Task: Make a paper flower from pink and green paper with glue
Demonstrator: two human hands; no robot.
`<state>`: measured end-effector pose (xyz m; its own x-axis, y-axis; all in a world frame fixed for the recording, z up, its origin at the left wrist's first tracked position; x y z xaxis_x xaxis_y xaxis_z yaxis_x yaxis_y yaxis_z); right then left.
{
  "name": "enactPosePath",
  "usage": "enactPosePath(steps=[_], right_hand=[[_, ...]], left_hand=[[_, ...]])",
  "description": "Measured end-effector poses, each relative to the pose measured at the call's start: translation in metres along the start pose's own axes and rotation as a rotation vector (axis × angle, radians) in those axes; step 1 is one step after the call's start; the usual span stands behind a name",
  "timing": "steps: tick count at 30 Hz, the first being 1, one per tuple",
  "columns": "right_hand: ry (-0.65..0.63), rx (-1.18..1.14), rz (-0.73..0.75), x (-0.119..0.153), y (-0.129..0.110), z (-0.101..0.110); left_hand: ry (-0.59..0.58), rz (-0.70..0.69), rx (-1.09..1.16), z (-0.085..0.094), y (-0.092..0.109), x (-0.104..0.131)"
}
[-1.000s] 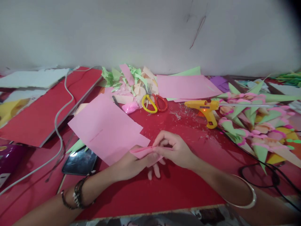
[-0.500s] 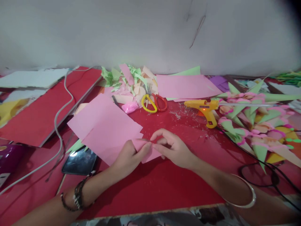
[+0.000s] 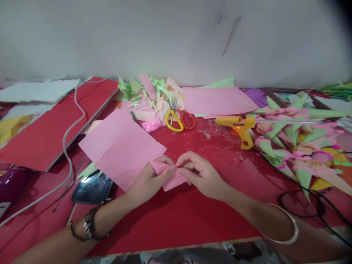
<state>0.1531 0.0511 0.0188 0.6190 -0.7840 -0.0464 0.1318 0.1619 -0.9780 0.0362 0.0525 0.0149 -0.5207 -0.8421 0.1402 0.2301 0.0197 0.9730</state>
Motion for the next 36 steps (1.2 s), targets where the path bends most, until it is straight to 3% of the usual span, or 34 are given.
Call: enactPosePath(steps=[5, 8, 11, 16, 20, 25, 29, 36], right_hand=[[0.191, -0.021, 0.013, 0.002, 0.001, 0.012], [0.200, -0.012, -0.033, 0.001, 0.004, 0.015], [0.119, -0.021, -0.107, -0.002, 0.008, 0.016], [-0.168, 0.051, -0.187, -0.006, 0.012, 0.006], [-0.194, 0.106, -0.165, -0.007, 0.012, 0.006], [-0.142, 0.222, -0.179, -0.005, 0.010, 0.009], [-0.182, 0.051, -0.243, -0.003, 0.011, 0.007], [-0.158, -0.017, -0.161, -0.003, 0.009, 0.007]], left_hand=[[-0.040, 0.048, 0.000, -0.002, -0.002, -0.001], [-0.032, 0.042, -0.052, -0.001, -0.002, 0.000], [-0.093, 0.046, -0.091, -0.003, -0.005, 0.000], [-0.224, 0.036, -0.188, -0.009, -0.008, 0.002], [-0.253, 0.059, -0.274, -0.010, -0.010, 0.003], [-0.230, 0.072, -0.323, -0.011, -0.008, 0.003], [-0.200, 0.072, -0.173, -0.010, -0.008, 0.002], [-0.032, 0.115, -0.144, 0.005, -0.010, 0.003]])
Point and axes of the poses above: each hand's wrist, its own x-axis away from the middle knuckle, its own z-axis out of the back of the hand, y = z × x, the point moved 6 cm from there along -x, towards the middle knuckle, and after that the axes turned 10 degrees about -y, right-handed, at the moved point
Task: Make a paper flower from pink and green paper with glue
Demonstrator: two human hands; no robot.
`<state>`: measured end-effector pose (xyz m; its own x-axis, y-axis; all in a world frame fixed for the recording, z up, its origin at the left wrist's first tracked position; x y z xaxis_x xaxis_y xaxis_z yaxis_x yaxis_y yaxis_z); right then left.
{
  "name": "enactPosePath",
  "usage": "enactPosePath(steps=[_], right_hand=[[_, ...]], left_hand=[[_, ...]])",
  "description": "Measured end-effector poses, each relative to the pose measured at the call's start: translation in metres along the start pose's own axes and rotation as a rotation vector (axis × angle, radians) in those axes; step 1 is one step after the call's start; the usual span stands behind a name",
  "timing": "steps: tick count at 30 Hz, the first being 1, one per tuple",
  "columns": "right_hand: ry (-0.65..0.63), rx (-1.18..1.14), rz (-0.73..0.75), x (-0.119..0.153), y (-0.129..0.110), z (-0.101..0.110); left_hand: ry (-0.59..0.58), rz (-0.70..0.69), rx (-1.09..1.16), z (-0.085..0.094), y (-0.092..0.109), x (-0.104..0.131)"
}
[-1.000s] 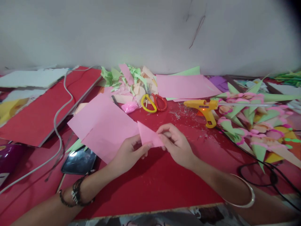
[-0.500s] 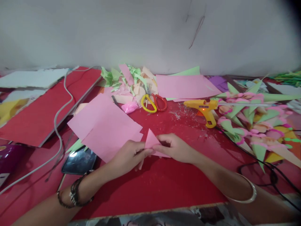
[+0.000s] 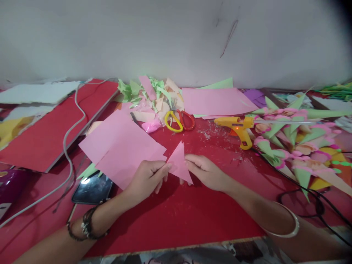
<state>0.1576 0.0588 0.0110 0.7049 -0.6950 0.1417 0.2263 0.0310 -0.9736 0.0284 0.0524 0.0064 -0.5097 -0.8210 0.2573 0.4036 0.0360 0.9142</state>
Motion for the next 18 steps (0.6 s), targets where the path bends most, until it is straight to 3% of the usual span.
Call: enactPosePath(steps=[6, 11, 18], right_hand=[[0.182, 0.270, 0.192, 0.005, -0.007, 0.005], [0.117, 0.487, 0.270, 0.004, -0.017, 0.000], [0.074, 0.433, 0.292, 0.006, -0.023, 0.003]], left_hand=[[0.044, 0.093, 0.085, 0.002, -0.007, -0.001], [-0.010, 0.135, 0.149, -0.002, -0.012, -0.001], [0.015, 0.057, 0.084, 0.002, -0.004, -0.002]])
Point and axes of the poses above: each hand's wrist, its own x-axis away from the middle knuckle, its own z-axis out of the back of the hand, y = z × x, the point moved 6 cm from there along -x, towards the middle knuckle, and after that the axes turned 10 degrees about -y, right-handed, at the moved point
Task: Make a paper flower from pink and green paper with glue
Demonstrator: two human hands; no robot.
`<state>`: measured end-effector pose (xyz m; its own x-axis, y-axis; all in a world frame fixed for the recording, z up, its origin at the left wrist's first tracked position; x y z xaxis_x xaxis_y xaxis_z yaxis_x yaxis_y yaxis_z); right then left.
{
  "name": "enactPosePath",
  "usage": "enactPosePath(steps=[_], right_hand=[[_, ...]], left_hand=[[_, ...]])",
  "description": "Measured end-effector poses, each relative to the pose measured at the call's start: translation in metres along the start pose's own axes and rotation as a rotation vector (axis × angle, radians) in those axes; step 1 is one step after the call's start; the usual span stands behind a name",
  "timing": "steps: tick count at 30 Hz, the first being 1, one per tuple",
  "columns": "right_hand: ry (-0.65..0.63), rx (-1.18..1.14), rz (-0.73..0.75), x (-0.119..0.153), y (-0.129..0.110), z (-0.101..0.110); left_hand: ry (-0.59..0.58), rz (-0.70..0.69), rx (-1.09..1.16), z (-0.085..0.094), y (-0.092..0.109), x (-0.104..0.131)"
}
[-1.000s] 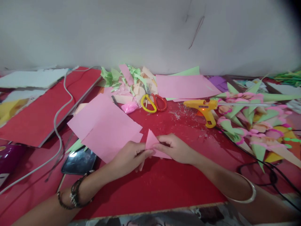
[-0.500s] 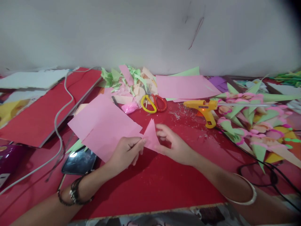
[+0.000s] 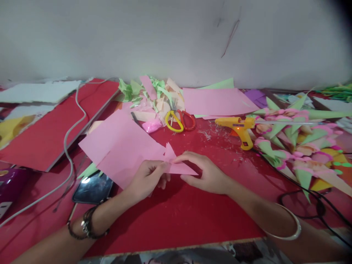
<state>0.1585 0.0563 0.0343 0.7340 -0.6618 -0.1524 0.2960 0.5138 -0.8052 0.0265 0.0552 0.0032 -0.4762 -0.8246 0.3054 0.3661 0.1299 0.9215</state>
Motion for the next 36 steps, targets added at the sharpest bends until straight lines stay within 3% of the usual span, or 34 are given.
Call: enactPosePath(steps=[5, 12, 18, 25, 36], right_hand=[[0.007, -0.107, -0.020, 0.000, 0.004, 0.002], [0.043, -0.239, -0.031, -0.002, 0.008, 0.000], [0.167, -0.304, -0.150, 0.000, 0.013, 0.002], [0.187, -0.379, -0.268, 0.003, 0.019, -0.005], [0.261, -0.421, -0.278, 0.005, 0.020, -0.004]], left_hand=[[0.003, -0.043, -0.002, 0.000, 0.006, 0.001], [-0.121, -0.071, 0.005, -0.011, 0.007, 0.002], [-0.194, -0.111, 0.006, -0.018, 0.008, 0.004], [-0.201, -0.123, -0.058, -0.018, 0.006, 0.002], [-0.258, -0.126, -0.069, -0.019, 0.010, 0.003]])
Point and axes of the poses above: each hand's wrist, its own x-axis away from the middle knuckle, its own z-axis out of the back of the hand, y = z × x, the point moved 6 cm from there along -x, towards the middle knuckle, and after that the axes turned 10 degrees about -y, right-handed, at the moved point
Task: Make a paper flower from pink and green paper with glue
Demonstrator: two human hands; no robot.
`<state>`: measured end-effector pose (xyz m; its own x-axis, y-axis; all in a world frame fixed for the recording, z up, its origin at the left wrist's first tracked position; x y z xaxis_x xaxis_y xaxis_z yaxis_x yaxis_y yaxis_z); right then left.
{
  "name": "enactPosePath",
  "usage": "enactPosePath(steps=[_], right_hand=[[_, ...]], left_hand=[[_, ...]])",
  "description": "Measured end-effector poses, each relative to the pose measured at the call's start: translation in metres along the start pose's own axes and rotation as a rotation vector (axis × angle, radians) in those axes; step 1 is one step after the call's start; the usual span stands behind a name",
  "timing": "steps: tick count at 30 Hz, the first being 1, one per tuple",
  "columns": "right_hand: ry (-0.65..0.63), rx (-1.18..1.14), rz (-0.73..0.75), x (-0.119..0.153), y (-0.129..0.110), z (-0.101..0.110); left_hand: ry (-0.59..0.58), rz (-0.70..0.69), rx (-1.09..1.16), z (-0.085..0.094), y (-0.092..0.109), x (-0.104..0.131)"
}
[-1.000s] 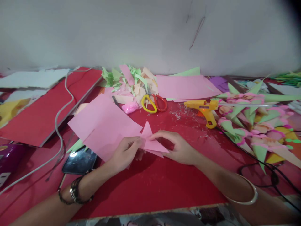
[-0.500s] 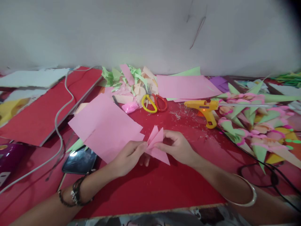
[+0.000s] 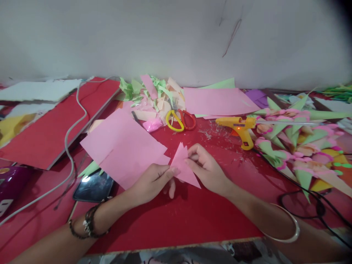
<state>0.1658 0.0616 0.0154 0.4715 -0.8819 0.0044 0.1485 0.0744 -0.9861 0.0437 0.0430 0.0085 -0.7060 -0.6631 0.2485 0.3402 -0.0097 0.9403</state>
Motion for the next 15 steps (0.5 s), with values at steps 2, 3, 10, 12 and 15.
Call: enactPosePath(steps=[2, 3, 10, 12, 15], right_hand=[[-0.023, -0.039, 0.011, 0.001, 0.000, -0.002], [-0.039, -0.063, 0.017, 0.001, -0.001, -0.003], [-0.032, -0.056, 0.115, 0.000, -0.007, 0.002], [0.009, 0.080, 0.189, 0.001, -0.012, 0.008], [-0.091, 0.316, 0.312, 0.001, -0.019, 0.005]], left_hand=[[-0.007, 0.002, 0.013, 0.000, -0.001, 0.000], [-0.005, 0.006, 0.024, 0.001, -0.001, 0.001], [0.036, 0.052, 0.080, 0.004, -0.002, 0.001], [0.045, 0.065, 0.099, 0.004, -0.002, 0.001], [0.054, 0.106, 0.172, 0.004, -0.005, 0.001]])
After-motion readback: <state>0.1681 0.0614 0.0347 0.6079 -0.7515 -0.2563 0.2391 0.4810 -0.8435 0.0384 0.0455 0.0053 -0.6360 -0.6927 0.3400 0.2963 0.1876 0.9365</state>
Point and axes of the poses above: each hand's wrist, its own x-axis away from the middle knuckle, its own z-axis out of the back of the hand, y = z × x, the point moved 6 cm from there along -x, towards the middle knuckle, and after that the axes turned 10 degrees about -y, right-handed, at the moved point
